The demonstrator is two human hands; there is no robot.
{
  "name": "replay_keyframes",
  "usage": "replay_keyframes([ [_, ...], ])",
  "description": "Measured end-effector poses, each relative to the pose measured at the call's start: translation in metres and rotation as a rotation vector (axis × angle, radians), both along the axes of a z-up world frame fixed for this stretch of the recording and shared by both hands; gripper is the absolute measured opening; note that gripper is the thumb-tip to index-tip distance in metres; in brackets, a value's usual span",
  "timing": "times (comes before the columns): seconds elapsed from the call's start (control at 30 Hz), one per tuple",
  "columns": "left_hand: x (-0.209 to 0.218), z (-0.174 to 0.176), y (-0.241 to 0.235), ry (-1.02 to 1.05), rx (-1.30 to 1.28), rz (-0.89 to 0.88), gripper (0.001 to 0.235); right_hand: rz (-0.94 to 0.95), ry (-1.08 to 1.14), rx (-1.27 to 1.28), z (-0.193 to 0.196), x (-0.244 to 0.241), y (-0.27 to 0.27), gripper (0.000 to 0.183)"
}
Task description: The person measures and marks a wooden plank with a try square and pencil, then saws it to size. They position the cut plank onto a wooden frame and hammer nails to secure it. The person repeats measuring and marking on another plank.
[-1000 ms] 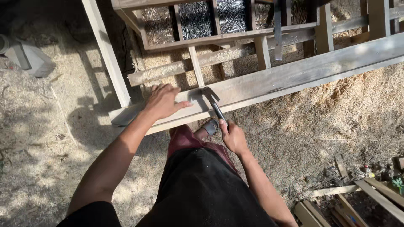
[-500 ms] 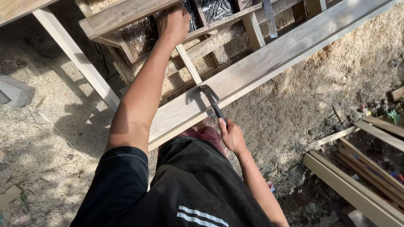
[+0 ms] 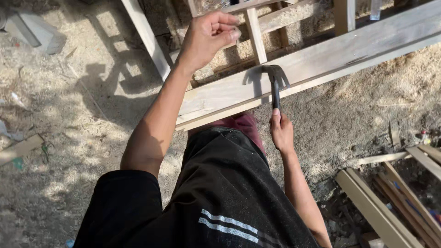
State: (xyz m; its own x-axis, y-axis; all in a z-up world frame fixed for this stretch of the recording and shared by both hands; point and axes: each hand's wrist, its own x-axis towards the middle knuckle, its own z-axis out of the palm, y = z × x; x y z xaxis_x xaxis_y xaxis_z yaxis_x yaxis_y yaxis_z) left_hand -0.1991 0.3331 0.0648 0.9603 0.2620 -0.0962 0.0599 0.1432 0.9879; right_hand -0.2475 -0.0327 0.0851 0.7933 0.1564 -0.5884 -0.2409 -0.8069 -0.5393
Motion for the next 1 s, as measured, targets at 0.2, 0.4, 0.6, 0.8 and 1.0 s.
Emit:
replay_keyframes([
  [0.2, -0.193, 0.003, -0.007, 0.423, 0.273, 0.334, 0.013, -0.009, 0.218, 0.279, 0.009, -0.021, 0.017, 0.056],
  [0.4, -0.260, -0.043, -0.056, 0.391, 0.282, 0.658, 0.016, 0.295, 0.299, 0.434, 0.003, -0.052, 0.051, 0.059],
  [0.6, -0.253, -0.098, -0.071, 0.284, 0.410, 0.752, 0.015, 0.462, 0.152, 0.455, 0.026, -0.084, 0.074, 0.056],
  [0.8, -0.245, -0.112, -0.069, 0.144, 0.830, 0.782, 0.007, 0.600, -0.071, 0.435, 0.035, -0.096, 0.093, 0.052],
  [1.0, -0.251, -0.104, -0.069, 0.115, 0.791, 0.789, 0.004, 0.696, -0.192, 0.391, 0.023, -0.104, 0.097, 0.056],
])
